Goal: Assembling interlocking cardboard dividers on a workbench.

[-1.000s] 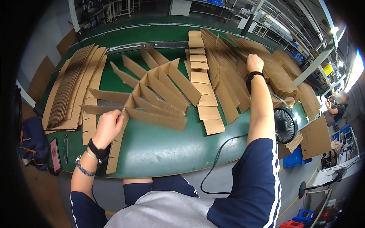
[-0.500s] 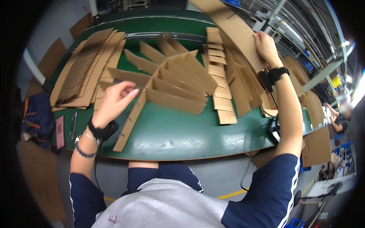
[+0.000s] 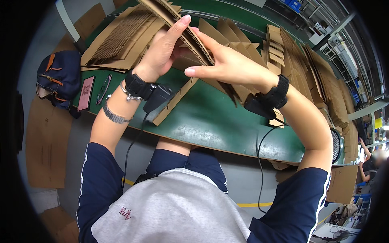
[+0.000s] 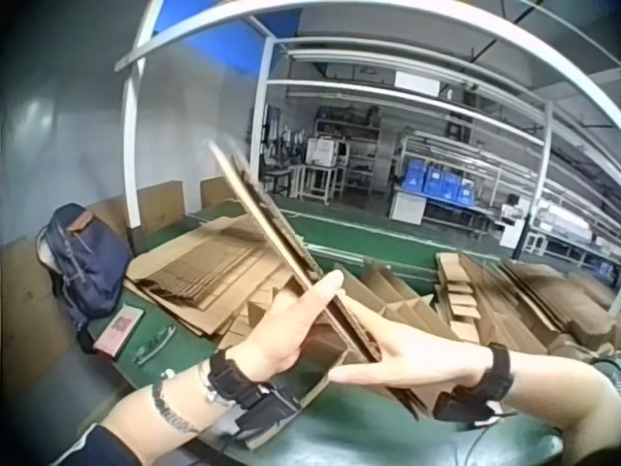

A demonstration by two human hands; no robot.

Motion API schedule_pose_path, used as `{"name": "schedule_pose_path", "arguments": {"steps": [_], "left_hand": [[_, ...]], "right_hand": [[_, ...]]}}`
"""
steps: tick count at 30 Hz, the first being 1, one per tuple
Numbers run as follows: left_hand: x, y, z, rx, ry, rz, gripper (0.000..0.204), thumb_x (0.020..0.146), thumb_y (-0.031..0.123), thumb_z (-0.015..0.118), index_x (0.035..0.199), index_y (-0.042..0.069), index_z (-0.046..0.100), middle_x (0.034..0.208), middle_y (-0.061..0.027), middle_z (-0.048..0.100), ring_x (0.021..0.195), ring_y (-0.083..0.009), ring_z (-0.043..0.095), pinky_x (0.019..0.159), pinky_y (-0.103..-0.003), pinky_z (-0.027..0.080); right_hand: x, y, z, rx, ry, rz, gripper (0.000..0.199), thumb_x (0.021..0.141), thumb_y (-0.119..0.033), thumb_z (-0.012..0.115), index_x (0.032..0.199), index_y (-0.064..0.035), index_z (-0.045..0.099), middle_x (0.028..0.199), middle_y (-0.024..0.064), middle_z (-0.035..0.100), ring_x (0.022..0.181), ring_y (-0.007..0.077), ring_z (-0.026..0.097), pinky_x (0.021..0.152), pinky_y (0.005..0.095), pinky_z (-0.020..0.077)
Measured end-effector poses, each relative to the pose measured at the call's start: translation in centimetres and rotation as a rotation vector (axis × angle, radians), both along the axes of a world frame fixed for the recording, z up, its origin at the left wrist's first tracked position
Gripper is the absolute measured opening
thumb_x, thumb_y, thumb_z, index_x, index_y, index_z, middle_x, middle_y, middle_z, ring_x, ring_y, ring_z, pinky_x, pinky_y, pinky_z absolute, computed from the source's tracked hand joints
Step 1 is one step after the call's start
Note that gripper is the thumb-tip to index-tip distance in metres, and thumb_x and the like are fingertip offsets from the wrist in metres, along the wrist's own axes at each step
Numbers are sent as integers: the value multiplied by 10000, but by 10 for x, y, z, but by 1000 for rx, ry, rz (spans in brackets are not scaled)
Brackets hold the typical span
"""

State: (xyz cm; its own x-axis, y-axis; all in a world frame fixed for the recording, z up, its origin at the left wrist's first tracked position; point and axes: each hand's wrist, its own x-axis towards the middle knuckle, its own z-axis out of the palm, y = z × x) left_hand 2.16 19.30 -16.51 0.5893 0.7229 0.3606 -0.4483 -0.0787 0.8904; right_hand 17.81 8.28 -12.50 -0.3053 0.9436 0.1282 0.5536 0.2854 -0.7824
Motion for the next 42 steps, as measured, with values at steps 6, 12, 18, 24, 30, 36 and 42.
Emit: {"name": "schedule_pose_path", "arguments": {"steps": [6, 12, 18, 24, 30, 36, 42], "left_hand": [[-43, 9, 10, 120, 127, -80, 526, 941, 430, 593, 1247, 11, 511, 1119, -102, 622, 1064, -203, 621, 876, -384, 563], [-89, 33, -18, -55, 209, 26, 573, 943, 379, 573, 1325, -10, 399, 1195, -179, 599, 1119, -280, 608, 898, -425, 543], [-122, 58, -47, -224, 179, -16, 452, 943, 454, 532, 1162, 59, 520, 1149, -162, 630, 1085, -284, 631, 933, -439, 520], [-125, 50, -62, -158, 266, -120, 617, 996, 497, 358, 1383, 18, 396, 1256, -156, 598, 1158, -285, 600, 974, -412, 477], [-102, 27, -74, -9, 401, -60, 646, 982, 511, 407, 1395, 16, 369, 1217, -132, 621, 1111, -236, 617, 984, -390, 465], [-111, 42, -69, -177, 340, -66, 594, 972, 556, 398, 1246, 39, 500, 1230, -145, 617, 1083, -238, 628, 948, -415, 499], [-119, 51, -76, -354, 389, -170, 690, 942, 629, 374, 1258, 34, 520, 1224, -187, 606, 1065, -253, 633, 937, -426, 505]], "right_hand": [[5, -6, 8, -120, 46, 41, 543, 1031, -340, 461, 1449, -6, 368, 1354, 126, 519, 1225, 150, 483, 1047, 285, 376], [44, -9, -22, -86, -207, -130, 432, 988, -268, 542, 1293, 31, 481, 1079, 162, 670, 973, 223, 650, 854, 344, 504], [32, -8, -53, 18, -456, -126, 515, 926, -135, 552, 1387, -8, 361, 980, 290, 653, 923, 413, 649, 823, 439, 513], [16, -11, -56, 76, -515, -166, 554, 936, -109, 535, 1432, -18, 305, 854, 269, 657, 803, 400, 655, 751, 440, 510], [1, -18, -51, 77, -551, -198, 538, 923, -75, 505, 1395, 76, 295, 746, 268, 635, 719, 412, 649, 684, 461, 519], [-1, -24, -45, 66, -589, -185, 625, 914, -58, 497, 1468, 23, 219, 729, 256, 634, 690, 391, 650, 670, 449, 522], [0, -24, -52, 120, -572, -127, 658, 910, -52, 482, 1500, -42, 191, 722, 249, 628, 650, 375, 639, 659, 466, 509]]}}
